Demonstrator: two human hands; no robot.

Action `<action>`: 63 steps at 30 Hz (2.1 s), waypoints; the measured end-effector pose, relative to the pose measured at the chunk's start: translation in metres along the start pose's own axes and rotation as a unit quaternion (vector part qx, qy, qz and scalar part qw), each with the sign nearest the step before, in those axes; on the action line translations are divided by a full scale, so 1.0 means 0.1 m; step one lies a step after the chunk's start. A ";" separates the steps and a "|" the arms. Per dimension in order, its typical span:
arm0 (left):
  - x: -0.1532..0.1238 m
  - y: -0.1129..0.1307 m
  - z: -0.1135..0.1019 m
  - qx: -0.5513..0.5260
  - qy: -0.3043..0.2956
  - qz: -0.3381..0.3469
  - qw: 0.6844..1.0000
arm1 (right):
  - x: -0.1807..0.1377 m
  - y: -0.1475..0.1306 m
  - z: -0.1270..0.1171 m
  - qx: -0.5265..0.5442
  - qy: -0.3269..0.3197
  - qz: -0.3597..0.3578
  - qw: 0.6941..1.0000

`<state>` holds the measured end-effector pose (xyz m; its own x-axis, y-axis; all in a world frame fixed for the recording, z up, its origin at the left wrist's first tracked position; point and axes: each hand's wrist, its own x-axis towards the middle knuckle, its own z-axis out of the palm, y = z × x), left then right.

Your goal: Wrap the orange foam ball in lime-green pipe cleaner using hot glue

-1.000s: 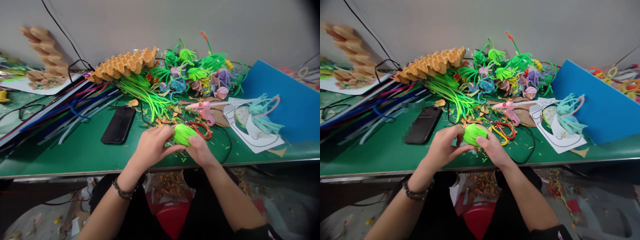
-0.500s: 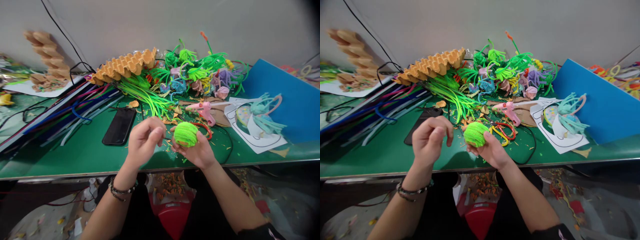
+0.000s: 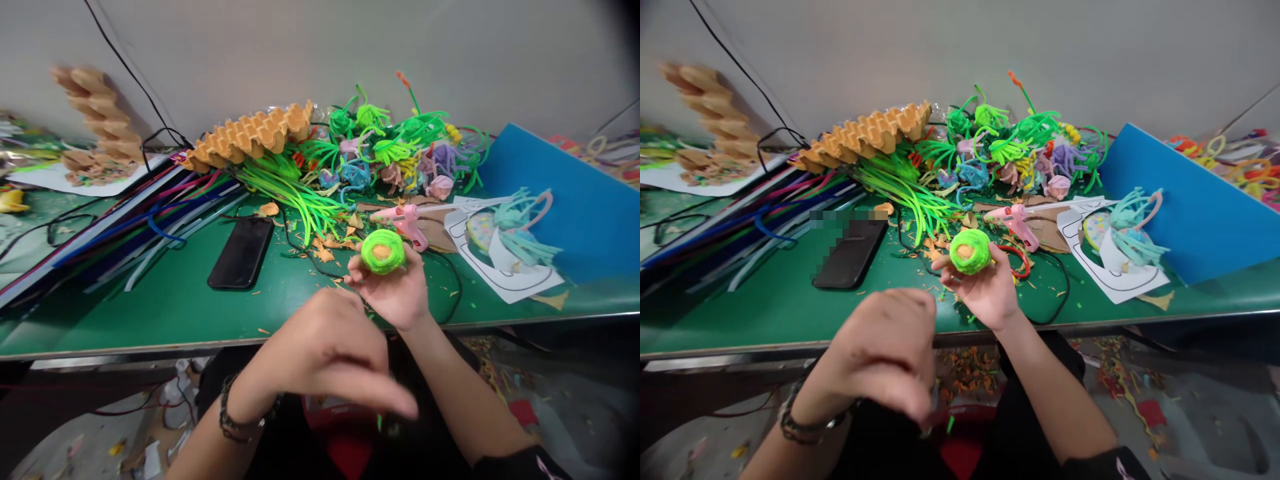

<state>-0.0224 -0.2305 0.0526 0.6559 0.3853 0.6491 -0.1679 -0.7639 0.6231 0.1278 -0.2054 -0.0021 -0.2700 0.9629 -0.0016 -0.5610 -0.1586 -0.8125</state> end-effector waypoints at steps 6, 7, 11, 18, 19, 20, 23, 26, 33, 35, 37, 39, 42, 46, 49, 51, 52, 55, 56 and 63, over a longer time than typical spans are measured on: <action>-0.08 -0.45 0.05 0.309 0.203 -0.102 0.924 | -0.04 0.10 0.05 -0.070 0.024 0.001 0.997; -0.09 -0.52 0.05 0.316 0.199 -0.100 0.922 | -0.04 0.12 0.05 -0.073 0.020 0.009 0.997; -0.11 -0.61 0.02 0.291 0.173 -0.037 0.940 | -0.03 0.19 0.04 -0.040 -0.004 0.032 0.999; -0.13 -0.57 0.05 0.179 0.262 -0.009 0.948 | -0.06 0.19 0.09 0.011 -0.112 0.008 0.994; -0.13 -0.59 0.06 0.130 0.291 -0.027 0.947 | -0.06 0.18 0.10 0.007 -0.131 -0.003 0.991; -0.12 -0.60 0.08 0.082 0.318 -0.042 0.944 | -0.07 0.16 0.11 0.005 -0.150 -0.011 0.989; -0.09 -0.61 0.05 -0.030 0.374 -0.059 0.925 | -0.07 0.13 0.10 0.019 -0.176 -0.013 0.984; -0.08 -0.54 -0.11 -0.103 0.422 -0.068 0.898 | -0.07 0.13 0.06 0.052 -0.173 -0.003 0.984; -0.15 -0.44 -0.34 -0.028 0.439 -0.019 0.898 | -0.04 0.19 0.03 0.046 -0.051 -0.006 0.998; -0.16 -0.48 -0.26 0.105 0.295 -0.061 0.948 | -0.03 0.20 0.03 0.033 -0.031 -0.013 0.999; -0.16 -0.52 -0.17 0.252 0.183 -0.102 0.945 | -0.02 0.21 0.03 0.015 -0.030 -0.021 0.999; -0.16 -0.55 -0.12 0.351 0.133 -0.104 0.921 | -0.01 0.22 0.01 -0.006 -0.033 -0.024 0.999; -0.16 -0.57 -0.12 0.466 0.115 -0.050 0.876 | 0.01 0.25 -0.02 -0.043 -0.045 -0.030 0.998; -0.17 -0.62 -0.16 0.587 0.136 0.015 0.798 | 0.03 0.28 -0.04 -0.098 -0.032 -0.057 0.993; -0.18 -0.67 -0.13 0.577 0.137 0.032 0.805 | 0.03 0.27 -0.03 -0.142 -0.019 -0.081 0.986; -0.18 -0.71 -0.11 0.506 0.192 0.015 0.841 | 0.03 0.26 -0.02 -0.160 -0.025 -0.088 0.983; -0.19 -0.72 -0.11 0.453 0.241 -0.006 0.858 | 0.03 0.25 -0.01 -0.164 -0.028 -0.091 0.982; -0.20 -0.72 -0.18 0.269 0.382 -0.074 0.881 | 0.03 0.24 -0.02 -0.165 -0.023 -0.098 0.981; -0.21 -0.72 -0.22 0.221 0.402 -0.085 0.884 | 0.03 0.24 -0.03 -0.165 -0.020 -0.100 0.981; -0.23 -0.70 -0.29 0.080 0.305 -0.080 0.946 | 0.05 0.28 -0.05 -0.295 0.012 -0.150 0.944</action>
<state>-0.0474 -0.1708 0.0069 0.1083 0.6916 0.7141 0.0437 -0.7209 0.6916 0.1144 -0.2043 -0.0274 -0.1459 0.9511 0.2722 -0.0738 0.2639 -0.9617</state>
